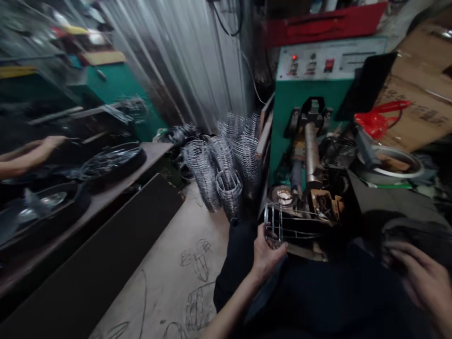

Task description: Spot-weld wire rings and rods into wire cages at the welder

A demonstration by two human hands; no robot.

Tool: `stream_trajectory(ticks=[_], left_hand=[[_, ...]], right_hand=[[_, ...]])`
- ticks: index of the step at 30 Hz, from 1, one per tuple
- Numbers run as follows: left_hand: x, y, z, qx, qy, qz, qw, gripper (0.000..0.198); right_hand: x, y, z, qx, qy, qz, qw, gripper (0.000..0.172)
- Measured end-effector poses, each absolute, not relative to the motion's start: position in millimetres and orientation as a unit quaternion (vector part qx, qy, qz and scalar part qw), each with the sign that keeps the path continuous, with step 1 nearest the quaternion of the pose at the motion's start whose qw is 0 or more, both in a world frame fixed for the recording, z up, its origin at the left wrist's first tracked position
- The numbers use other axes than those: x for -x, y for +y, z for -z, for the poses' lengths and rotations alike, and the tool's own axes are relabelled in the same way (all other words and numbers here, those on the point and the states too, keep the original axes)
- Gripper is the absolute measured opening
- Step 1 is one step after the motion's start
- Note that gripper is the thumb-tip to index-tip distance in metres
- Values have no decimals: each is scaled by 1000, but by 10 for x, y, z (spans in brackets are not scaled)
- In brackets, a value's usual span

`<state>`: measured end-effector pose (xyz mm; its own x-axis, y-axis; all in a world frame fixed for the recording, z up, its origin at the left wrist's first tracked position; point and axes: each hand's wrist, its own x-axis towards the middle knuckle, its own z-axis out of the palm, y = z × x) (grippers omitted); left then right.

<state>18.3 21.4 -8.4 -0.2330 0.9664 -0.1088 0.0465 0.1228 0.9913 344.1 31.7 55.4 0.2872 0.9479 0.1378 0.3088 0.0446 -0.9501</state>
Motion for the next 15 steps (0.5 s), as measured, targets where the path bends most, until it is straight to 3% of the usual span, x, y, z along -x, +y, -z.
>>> stream_trajectory(ticks=[3,10,15], left_hand=[[-159,240,12,-448,622,-491,413,66],[-332,304,3,-483,639,-464,378,65],[-442,286,-7,-511,644,-449,350,66]], right_hand=[[-3223,379,-584,589,-565,-388,428,32],[-2619,716,-599,472,-799,-122,353,23],[-2609,900,-406,479,-822,-92,294,21]])
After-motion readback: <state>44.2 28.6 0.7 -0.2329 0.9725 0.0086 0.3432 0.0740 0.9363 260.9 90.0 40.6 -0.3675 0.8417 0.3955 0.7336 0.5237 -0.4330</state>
